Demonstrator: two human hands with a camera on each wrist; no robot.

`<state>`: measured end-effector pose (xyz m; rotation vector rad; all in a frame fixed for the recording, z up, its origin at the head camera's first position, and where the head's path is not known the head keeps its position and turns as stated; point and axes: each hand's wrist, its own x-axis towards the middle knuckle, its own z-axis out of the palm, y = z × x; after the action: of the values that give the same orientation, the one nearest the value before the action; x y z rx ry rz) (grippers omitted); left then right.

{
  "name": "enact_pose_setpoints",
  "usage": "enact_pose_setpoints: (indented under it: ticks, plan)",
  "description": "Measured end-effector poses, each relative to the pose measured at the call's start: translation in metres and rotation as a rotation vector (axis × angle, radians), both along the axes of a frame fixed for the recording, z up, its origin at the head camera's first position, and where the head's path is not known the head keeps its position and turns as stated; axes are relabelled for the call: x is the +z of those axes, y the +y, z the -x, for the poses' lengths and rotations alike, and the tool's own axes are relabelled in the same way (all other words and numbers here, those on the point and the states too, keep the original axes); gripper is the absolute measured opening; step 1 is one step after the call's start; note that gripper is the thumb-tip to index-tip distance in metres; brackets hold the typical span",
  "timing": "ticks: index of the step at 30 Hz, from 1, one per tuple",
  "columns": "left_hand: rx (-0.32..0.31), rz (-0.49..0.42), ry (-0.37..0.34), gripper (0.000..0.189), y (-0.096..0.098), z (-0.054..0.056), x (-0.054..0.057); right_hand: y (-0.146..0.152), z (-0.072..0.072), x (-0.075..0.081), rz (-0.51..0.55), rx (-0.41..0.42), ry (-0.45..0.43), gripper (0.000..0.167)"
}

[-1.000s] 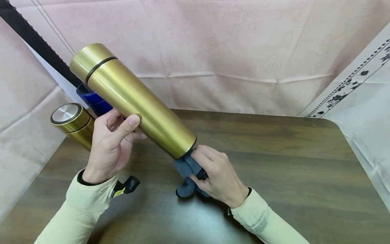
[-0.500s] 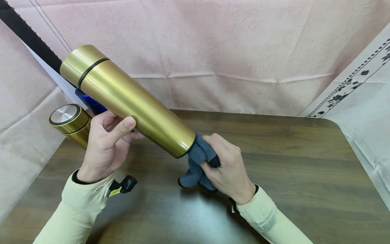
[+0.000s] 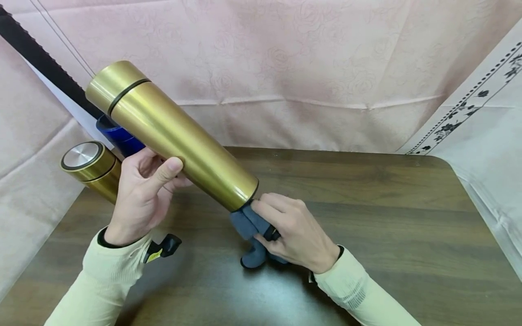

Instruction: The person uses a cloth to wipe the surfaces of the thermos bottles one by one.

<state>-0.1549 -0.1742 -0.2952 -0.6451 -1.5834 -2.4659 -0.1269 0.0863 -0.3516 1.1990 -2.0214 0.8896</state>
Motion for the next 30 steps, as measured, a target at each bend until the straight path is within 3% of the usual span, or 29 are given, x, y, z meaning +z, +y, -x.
enact_pose_setpoints:
  ticks: [2,4,7,13,17,24,27,30]
  plan:
    - [-0.001,-0.013,-0.01,0.023,-0.001,0.001,0.0,0.001,0.001,0.003,0.058,0.04,0.045,0.016]
    - [-0.003,-0.023,-0.019,0.021,-0.002,0.002,-0.001,0.002,0.002,0.005,0.118,0.052,0.066,0.023]
    - [-0.008,-0.03,-0.021,0.019,-0.001,0.002,0.0,0.003,0.002,0.007,0.172,-0.001,0.058,0.029]
    - [-0.014,-0.062,-0.001,0.02,0.003,-0.001,0.0,0.002,0.002,0.007,0.228,-0.127,-0.169,0.016]
    - [-0.024,-0.073,0.025,0.021,0.004,-0.002,-0.001,-0.003,0.002,0.002,0.186,-0.114,-0.242,0.011]
    - [0.001,-0.034,0.041,0.019,0.004,0.001,-0.003,-0.006,-0.001,-0.003,0.06,0.013,-0.18,0.017]
    - [0.024,-0.031,0.017,0.016,0.004,0.003,-0.002,-0.004,-0.001,-0.003,0.086,0.066,-0.115,0.018]
    - [0.048,-0.039,0.005,0.016,0.003,0.004,-0.001,0.0,0.001,0.001,0.171,0.064,-0.083,0.026]
